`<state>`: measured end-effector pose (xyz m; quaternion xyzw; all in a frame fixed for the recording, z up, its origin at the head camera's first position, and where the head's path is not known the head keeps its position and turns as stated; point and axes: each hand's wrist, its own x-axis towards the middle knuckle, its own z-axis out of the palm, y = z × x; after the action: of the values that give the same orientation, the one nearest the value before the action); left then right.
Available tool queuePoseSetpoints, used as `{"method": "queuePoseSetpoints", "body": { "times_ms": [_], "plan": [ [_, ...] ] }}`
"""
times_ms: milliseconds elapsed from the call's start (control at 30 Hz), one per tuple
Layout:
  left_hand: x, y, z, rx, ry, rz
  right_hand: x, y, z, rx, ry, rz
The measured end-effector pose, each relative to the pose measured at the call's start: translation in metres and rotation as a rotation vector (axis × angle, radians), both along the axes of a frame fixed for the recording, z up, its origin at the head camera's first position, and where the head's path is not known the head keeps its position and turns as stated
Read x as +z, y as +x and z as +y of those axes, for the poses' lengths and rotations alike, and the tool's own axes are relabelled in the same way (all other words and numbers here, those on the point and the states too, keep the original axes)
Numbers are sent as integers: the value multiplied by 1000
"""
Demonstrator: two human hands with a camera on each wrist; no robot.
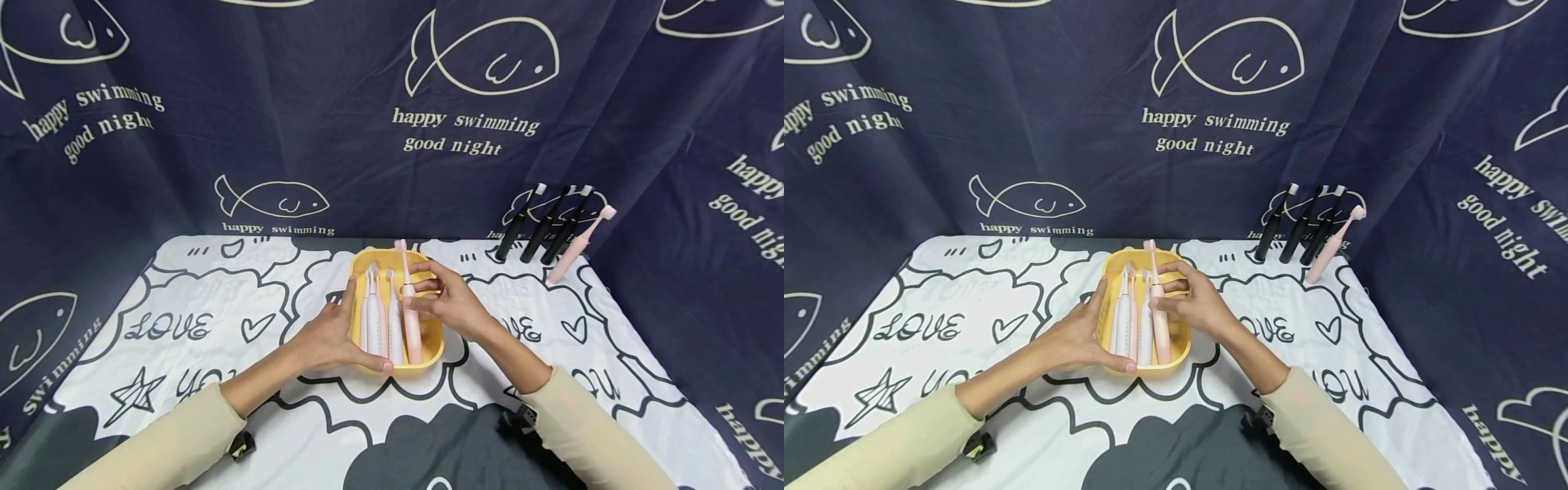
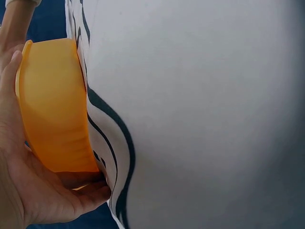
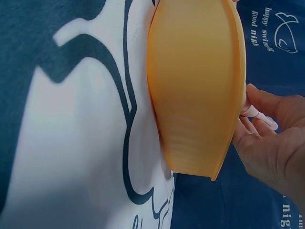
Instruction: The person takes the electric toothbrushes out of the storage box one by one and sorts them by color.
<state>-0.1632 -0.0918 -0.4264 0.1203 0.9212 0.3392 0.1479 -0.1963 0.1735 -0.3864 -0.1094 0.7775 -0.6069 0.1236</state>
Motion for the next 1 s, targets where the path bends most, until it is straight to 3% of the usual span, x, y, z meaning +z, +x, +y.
{"method": "queuePoseSetpoints", "body": {
  "times_ms": [200, 533, 1000],
  "plan": [
    [0, 0, 0, 5, -2, 3, 1, 3, 4, -13, -34, 13],
    [-1, 0, 0, 5, 4, 9, 2, 10, 14, -32, -188, 44],
    [-1, 0, 0, 8, 14, 8, 20, 10, 33, -79, -277, 110]
  ]
}}
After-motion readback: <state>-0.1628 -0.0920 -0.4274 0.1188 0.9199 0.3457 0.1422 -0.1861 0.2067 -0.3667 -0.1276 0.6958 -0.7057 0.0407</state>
